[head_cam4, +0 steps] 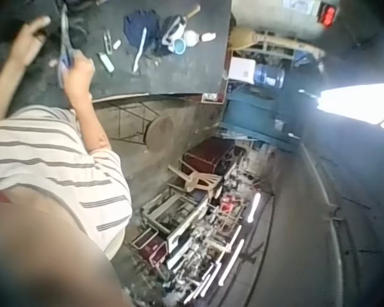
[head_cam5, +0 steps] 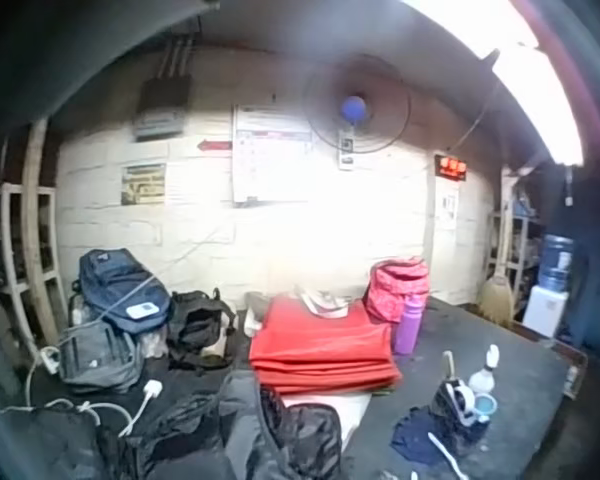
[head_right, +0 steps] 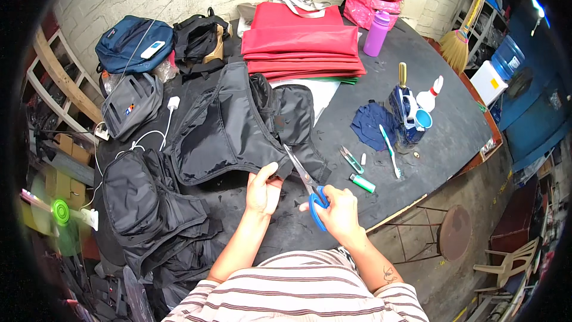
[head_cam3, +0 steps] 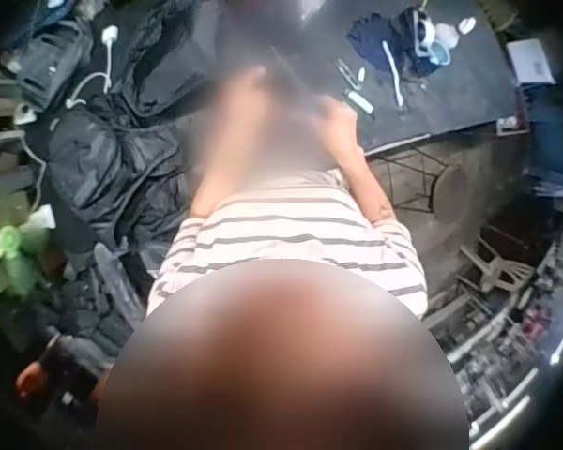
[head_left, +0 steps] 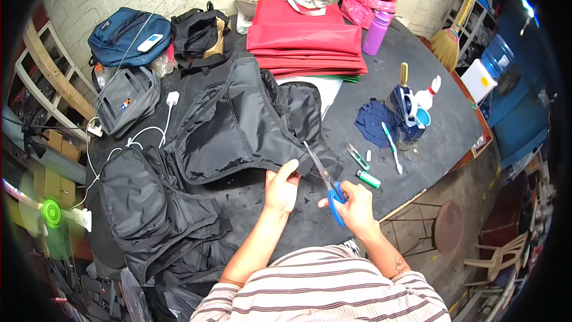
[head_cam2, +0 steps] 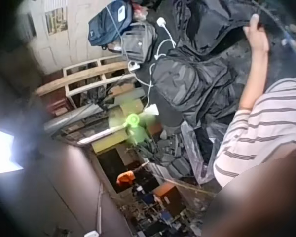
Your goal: Trim excess material from black fabric components and inspect the pieces for quality.
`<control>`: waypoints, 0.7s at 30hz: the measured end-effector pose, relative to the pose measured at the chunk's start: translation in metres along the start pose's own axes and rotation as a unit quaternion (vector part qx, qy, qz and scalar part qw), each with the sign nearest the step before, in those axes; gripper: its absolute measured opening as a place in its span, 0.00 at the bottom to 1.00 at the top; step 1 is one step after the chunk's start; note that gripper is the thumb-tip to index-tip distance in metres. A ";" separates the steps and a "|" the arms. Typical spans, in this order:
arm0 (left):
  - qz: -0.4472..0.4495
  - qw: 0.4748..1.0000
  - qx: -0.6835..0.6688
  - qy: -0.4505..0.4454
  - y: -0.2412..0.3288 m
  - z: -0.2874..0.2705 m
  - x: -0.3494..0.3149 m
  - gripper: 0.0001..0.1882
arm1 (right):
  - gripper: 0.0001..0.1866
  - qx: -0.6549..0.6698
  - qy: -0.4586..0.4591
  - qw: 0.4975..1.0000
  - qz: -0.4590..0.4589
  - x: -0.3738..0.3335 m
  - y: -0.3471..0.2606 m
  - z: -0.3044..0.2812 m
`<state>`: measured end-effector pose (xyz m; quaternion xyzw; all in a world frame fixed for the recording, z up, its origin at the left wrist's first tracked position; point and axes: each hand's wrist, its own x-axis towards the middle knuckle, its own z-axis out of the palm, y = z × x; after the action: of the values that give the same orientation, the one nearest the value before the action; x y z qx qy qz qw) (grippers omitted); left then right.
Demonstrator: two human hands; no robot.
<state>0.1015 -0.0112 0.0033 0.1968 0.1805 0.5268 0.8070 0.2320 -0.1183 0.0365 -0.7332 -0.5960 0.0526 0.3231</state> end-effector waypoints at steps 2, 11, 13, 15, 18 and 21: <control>-0.006 1.000 -0.005 -0.004 -0.002 -0.004 0.000 0.24 | 0.14 0.047 -0.026 0.998 0.029 -0.002 0.004 0.001; 0.002 0.999 0.039 -0.009 0.004 -0.005 -0.001 0.24 | 0.17 0.229 -0.123 0.958 0.117 -0.001 0.003 -0.006; 0.005 0.999 0.053 -0.004 0.007 -0.005 -0.001 0.25 | 0.18 0.173 -0.112 0.975 0.083 0.004 -0.006 -0.011; 0.008 0.999 0.052 -0.004 0.008 -0.004 -0.003 0.25 | 0.20 0.116 -0.100 0.987 0.048 0.007 -0.009 -0.012; 0.009 0.998 0.054 -0.007 0.010 -0.003 -0.004 0.26 | 0.21 0.079 -0.086 0.992 0.035 0.006 -0.008 -0.010; -0.004 0.999 0.045 -0.011 0.009 -0.006 -0.004 0.26 | 0.18 0.049 -0.054 0.997 0.039 0.002 0.002 -0.001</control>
<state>0.0899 -0.0107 0.0034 0.2382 0.1956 0.5129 0.8012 0.2348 -0.1166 0.0364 -0.7350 -0.5803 0.1336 0.3243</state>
